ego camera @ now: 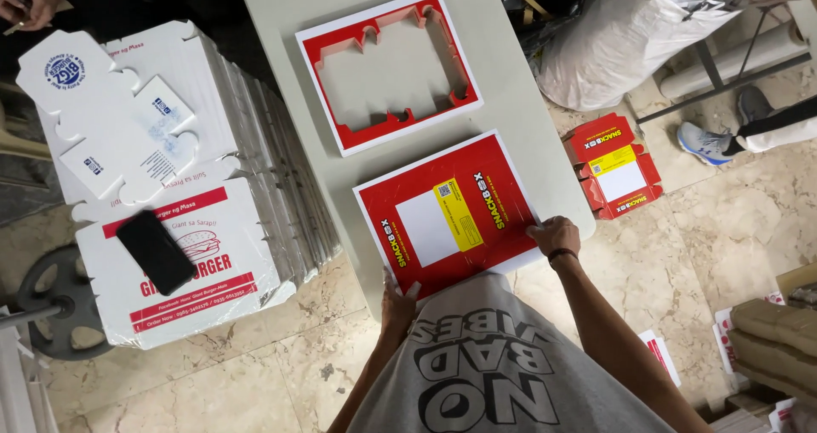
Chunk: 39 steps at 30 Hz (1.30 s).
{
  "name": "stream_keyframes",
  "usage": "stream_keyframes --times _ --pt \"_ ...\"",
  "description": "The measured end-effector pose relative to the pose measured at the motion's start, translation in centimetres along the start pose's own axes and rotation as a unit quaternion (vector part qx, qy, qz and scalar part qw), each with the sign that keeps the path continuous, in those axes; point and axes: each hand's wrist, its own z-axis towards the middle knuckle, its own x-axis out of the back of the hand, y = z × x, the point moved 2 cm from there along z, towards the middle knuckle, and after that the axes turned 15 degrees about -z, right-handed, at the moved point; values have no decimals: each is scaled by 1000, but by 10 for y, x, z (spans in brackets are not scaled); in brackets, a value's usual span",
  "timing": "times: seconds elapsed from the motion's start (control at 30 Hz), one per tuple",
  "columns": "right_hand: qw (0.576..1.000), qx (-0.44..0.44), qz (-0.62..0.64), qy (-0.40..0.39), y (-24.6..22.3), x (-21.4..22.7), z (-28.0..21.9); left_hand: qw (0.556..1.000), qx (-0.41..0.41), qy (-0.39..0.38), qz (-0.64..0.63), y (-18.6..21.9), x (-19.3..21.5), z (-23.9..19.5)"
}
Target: Punching out perforated sections from cardboard box blanks and stacking the pieces.
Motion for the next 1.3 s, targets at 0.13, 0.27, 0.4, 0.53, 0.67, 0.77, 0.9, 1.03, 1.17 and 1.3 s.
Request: stream_keyframes --times 0.13,0.27,0.4,0.53,0.67,0.77,0.9,1.03,1.17,1.3 --pt "1000 5 -26 8 -9 10 -7 1000 -2 -1 12 3 -1 -2" --pt "1000 14 -22 -9 -11 15 -4 1000 2 -3 -17 9 -1 -8" --pt "999 4 2 -53 -1 2 14 999 -6 -14 -35 2 1 -2" --pt "998 9 6 -63 1 4 19 1000 -21 -8 -17 2 -1 -3" --pt "996 12 7 -83 -5 22 11 998 -17 -5 -54 5 -2 -6" --pt "995 18 1 -97 -2 28 14 997 -11 -17 -77 7 -2 -6" --pt "995 37 10 -91 -2 45 6 998 -34 -16 -48 15 0 -16" --pt "950 34 247 -187 -6 69 -24 997 -67 27 22 23 0 -27" --pt "829 0 407 -383 16 11 -12 996 -48 63 48 -11 0 4" --pt "842 62 432 -316 15 24 -51 997 -33 66 4 -16 7 16"
